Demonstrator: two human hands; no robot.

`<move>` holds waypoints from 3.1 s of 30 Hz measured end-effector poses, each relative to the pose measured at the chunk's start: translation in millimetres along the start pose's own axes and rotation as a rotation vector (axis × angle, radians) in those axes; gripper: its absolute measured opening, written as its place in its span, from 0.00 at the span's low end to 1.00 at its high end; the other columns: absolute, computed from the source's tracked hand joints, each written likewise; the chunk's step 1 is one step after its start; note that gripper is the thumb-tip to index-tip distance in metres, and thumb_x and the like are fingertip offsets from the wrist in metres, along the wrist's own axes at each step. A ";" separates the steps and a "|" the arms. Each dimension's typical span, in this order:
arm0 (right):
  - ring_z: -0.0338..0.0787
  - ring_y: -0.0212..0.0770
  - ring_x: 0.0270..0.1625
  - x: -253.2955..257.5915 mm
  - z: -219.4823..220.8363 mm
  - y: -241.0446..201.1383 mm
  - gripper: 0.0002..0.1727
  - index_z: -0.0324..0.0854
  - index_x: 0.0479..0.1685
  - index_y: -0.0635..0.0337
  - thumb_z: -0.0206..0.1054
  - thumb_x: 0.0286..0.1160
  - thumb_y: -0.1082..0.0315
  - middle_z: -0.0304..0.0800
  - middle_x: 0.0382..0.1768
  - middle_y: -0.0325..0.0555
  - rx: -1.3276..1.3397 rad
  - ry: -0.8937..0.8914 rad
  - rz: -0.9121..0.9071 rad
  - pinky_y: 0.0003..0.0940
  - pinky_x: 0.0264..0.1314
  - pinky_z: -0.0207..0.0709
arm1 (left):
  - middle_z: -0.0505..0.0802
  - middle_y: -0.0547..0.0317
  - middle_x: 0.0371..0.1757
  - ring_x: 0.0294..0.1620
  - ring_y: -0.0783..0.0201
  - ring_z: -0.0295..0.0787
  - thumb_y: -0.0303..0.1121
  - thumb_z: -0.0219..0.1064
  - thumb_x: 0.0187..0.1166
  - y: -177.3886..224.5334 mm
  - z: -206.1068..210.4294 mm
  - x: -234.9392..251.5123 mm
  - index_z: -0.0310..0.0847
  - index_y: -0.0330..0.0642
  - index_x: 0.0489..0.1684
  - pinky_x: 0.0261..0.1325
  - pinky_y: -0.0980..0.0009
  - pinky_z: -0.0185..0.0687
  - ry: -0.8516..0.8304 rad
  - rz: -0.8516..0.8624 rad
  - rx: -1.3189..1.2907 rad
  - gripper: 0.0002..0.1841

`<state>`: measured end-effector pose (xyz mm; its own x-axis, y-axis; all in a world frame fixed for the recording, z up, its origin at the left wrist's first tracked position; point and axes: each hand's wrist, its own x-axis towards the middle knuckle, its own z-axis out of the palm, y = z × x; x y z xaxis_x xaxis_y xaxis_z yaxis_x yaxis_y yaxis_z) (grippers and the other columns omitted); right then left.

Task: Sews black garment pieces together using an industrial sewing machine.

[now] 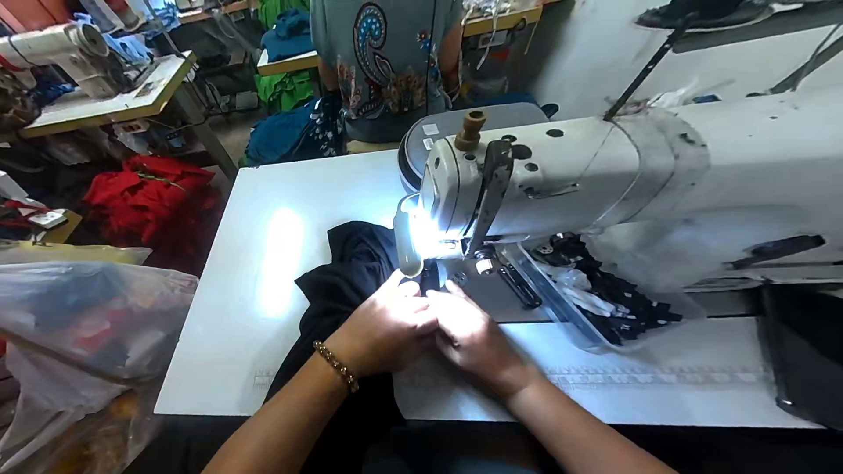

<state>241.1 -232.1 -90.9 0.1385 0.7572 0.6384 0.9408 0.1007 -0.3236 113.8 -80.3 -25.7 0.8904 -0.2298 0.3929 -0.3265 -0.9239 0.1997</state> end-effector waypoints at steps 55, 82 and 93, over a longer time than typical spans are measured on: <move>0.93 0.52 0.64 -26.9 -14.6 -7.7 0.13 0.92 0.36 0.67 0.60 0.72 0.73 0.96 0.50 0.54 -0.046 -0.034 0.060 0.51 0.80 0.74 | 0.91 0.58 0.65 0.71 0.52 0.83 0.47 0.61 0.81 8.1 30.4 -18.7 0.91 0.50 0.61 0.82 0.50 0.69 -0.067 -0.352 0.182 0.20; 0.92 0.55 0.64 6.8 -5.1 16.7 0.10 0.92 0.38 0.70 0.63 0.70 0.78 0.96 0.50 0.57 -0.016 -0.037 0.110 0.47 0.78 0.77 | 0.91 0.56 0.64 0.66 0.51 0.83 0.50 0.57 0.82 -4.5 39.2 7.7 0.88 0.45 0.64 0.66 0.53 0.74 -0.123 -0.505 0.302 0.24; 0.89 0.55 0.70 4.3 -9.0 13.0 0.11 0.92 0.44 0.69 0.64 0.74 0.75 0.94 0.56 0.58 0.024 -0.084 0.175 0.46 0.80 0.76 | 0.88 0.58 0.71 0.74 0.49 0.79 0.49 0.54 0.86 -6.7 41.0 4.9 0.84 0.53 0.72 0.74 0.46 0.69 -0.128 -0.491 0.233 0.23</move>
<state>256.7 -233.3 -86.0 0.2719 0.8156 0.5108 0.8971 -0.0227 -0.4413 133.3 -87.8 -61.8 0.9563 0.2230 0.1890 0.2025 -0.9717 0.1220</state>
